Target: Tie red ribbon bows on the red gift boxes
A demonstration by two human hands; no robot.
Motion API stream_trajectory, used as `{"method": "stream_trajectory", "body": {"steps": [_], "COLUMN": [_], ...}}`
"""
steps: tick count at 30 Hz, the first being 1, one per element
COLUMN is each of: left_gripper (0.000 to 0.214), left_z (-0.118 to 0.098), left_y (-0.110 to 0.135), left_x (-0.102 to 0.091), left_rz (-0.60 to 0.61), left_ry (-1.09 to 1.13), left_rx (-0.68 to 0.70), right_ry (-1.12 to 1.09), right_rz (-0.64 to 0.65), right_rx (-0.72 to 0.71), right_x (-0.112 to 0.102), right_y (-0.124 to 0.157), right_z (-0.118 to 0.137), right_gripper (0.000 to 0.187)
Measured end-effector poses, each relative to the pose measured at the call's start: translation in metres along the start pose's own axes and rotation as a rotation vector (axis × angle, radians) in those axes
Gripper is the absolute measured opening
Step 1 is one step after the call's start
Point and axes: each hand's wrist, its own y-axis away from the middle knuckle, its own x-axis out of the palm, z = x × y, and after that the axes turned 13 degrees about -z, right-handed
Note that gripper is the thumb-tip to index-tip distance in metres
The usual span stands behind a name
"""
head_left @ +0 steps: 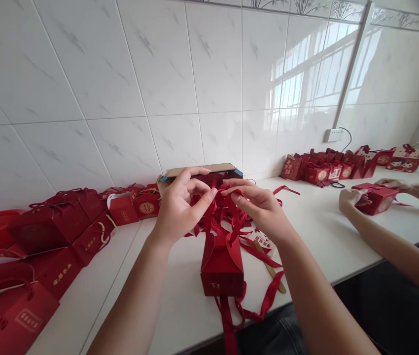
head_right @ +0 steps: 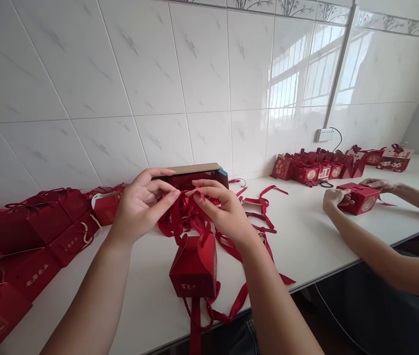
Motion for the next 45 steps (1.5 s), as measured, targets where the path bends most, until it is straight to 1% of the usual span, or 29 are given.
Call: {"method": "stream_trajectory", "body": {"steps": [2,5,7,10,12,15,16,18,20,22,23,25,26,27,29,31,32,33,34,36,39,45], "left_gripper": [0.031,0.029,0.028,0.028,0.026,0.023,0.024,0.024,0.023,0.022,0.022,0.023,0.023,0.023,0.022,0.023,0.024,0.026,0.028,0.030,0.033,0.041], "left_z": [0.003,0.012,0.020,0.035,0.050,0.075,0.083,0.096,0.102,0.100,0.097,0.089,0.085,0.081,0.076,0.077,0.078,0.080,0.082,0.087,0.092,0.100], "left_y": [0.000,-0.001,0.000,0.008,0.015,0.030,0.036,0.046,0.053,0.056,0.056,0.054,0.054,0.053,0.053,0.056,0.057,0.059,0.061,0.065,0.069,0.077], "left_x": [-0.005,-0.022,-0.038,-0.066,-0.084,-0.104,-0.108,-0.110,-0.105,-0.095,-0.089,-0.074,-0.065,-0.057,-0.041,-0.027,-0.021,-0.016,-0.012,-0.008,-0.006,-0.005], "left_rz": [-0.045,-0.073,-0.035,0.032,0.077,0.171,0.208,0.277,0.333,0.357,0.350,0.317,0.302,0.293,0.297,0.303,0.301,0.298,0.294,0.287,0.272,0.237], "left_ry": [-0.088,-0.277,-0.394,-0.542,-0.614,-0.681,-0.678,-0.649,-0.608,-0.568,-0.546,-0.488,-0.449,-0.403,-0.302,-0.219,-0.188,-0.162,-0.141,-0.107,-0.080,-0.085], "left_rx": [0.062,0.125,0.139,0.127,0.080,-0.085,-0.149,-0.226,-0.260,-0.273,-0.268,-0.248,-0.241,-0.244,-0.279,-0.333,-0.359,-0.382,-0.402,-0.435,-0.473,-0.525], "right_ry": [-0.067,-0.071,-0.012,0.146,0.289,0.529,0.598,0.705,0.775,0.827,0.849,0.872,0.865,0.842,0.756,0.668,0.634,0.608,0.594,0.585,0.567,0.450], "right_rz": [-0.002,-0.060,-0.081,-0.071,-0.082,-0.122,-0.125,-0.085,-0.060,-0.110,-0.162,-0.272,-0.297,-0.286,-0.153,0.036,0.102,0.142,0.157,0.130,0.092,0.134], "right_rx": [0.061,0.120,0.155,0.199,0.236,0.263,0.263,0.269,0.300,0.322,0.316,0.260,0.223,0.191,0.187,0.243,0.282,0.317,0.348,0.394,0.449,0.561], "right_x": [-0.004,-0.020,-0.036,-0.065,-0.086,-0.116,-0.124,-0.136,-0.140,-0.134,-0.128,-0.111,-0.100,-0.088,-0.062,-0.038,-0.028,-0.020,-0.013,-0.006,-0.005,-0.005], "right_y": [0.002,0.009,0.017,0.034,0.049,0.070,0.076,0.086,0.090,0.087,0.083,0.072,0.066,0.059,0.049,0.043,0.042,0.042,0.043,0.047,0.055,0.065], "right_z": [0.000,-0.002,-0.004,-0.011,-0.018,-0.034,-0.040,-0.050,-0.055,-0.054,-0.051,-0.041,-0.035,-0.030,-0.024,-0.025,-0.028,-0.032,-0.037,-0.049,-0.062,-0.069], "right_gripper": [0.019,0.019,0.019,0.022,0.028,0.036,0.038,0.041,0.040,0.034,0.035,0.049,0.052,0.050,0.040,0.032,0.029,0.028,0.026,0.023,0.019,0.028]}}
